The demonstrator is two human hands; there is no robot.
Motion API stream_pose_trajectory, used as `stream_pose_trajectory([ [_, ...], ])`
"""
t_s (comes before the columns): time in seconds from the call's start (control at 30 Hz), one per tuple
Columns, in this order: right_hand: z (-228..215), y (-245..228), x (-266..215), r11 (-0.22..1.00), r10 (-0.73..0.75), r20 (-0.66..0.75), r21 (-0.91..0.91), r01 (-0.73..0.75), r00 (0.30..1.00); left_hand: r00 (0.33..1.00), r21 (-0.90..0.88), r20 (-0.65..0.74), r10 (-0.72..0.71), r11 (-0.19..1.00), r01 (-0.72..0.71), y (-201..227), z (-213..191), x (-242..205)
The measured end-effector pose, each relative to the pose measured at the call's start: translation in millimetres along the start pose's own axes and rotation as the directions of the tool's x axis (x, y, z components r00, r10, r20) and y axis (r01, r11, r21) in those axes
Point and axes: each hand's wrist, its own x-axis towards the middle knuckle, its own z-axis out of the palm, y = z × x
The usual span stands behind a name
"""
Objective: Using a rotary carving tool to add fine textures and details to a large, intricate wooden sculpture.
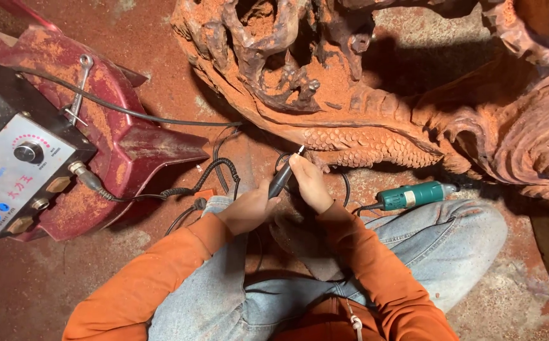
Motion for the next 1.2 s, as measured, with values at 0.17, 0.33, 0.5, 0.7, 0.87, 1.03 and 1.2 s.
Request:
stream_pose_trajectory([
  [0.17, 0, 0, 2, 1.000, 0.008, -0.014, -0.017, -0.008, 1.000, 1.000, -0.003, 0.016, -0.001, 1.000, 0.001, 3, -5, -3],
  [0.33, 1, -1, 2, 0.998, 0.039, -0.033, -0.043, -0.040, 0.999, 0.999, 0.022, 0.055, -0.001, 1.000, 0.000, 1, -6, 0],
  [0.5, 2, 6, 4, 0.992, 0.086, -0.049, -0.086, -0.090, 0.995, 0.996, -0.008, 0.093, 0.006, 1.000, -0.005, -5, -3, 4],
  [0.7, 3, 10, 7, 0.981, 0.145, -0.066, -0.123, -0.152, 0.987, 0.995, -0.009, 0.077, 0.058, 0.998, -0.058, 12, -19, -9],
  [0.87, 1, 3, 5, 0.979, 0.157, -0.064, -0.123, -0.163, 0.986, 0.993, -0.011, 0.074, 0.097, 0.995, -0.096, 1, -12, -2],
  [1.03, 2, 4, 5, 0.970, 0.181, -0.070, -0.151, -0.190, 0.981, 0.987, 0.002, 0.070, 0.145, 0.989, -0.145, 3, -17, -6],
  [1.2, 0, 45, 13, 0.980, 0.162, -0.137, -0.096, -0.176, 0.977, 0.973, -0.010, 0.056, 0.226, 0.974, -0.226, -5, -18, 2],
])
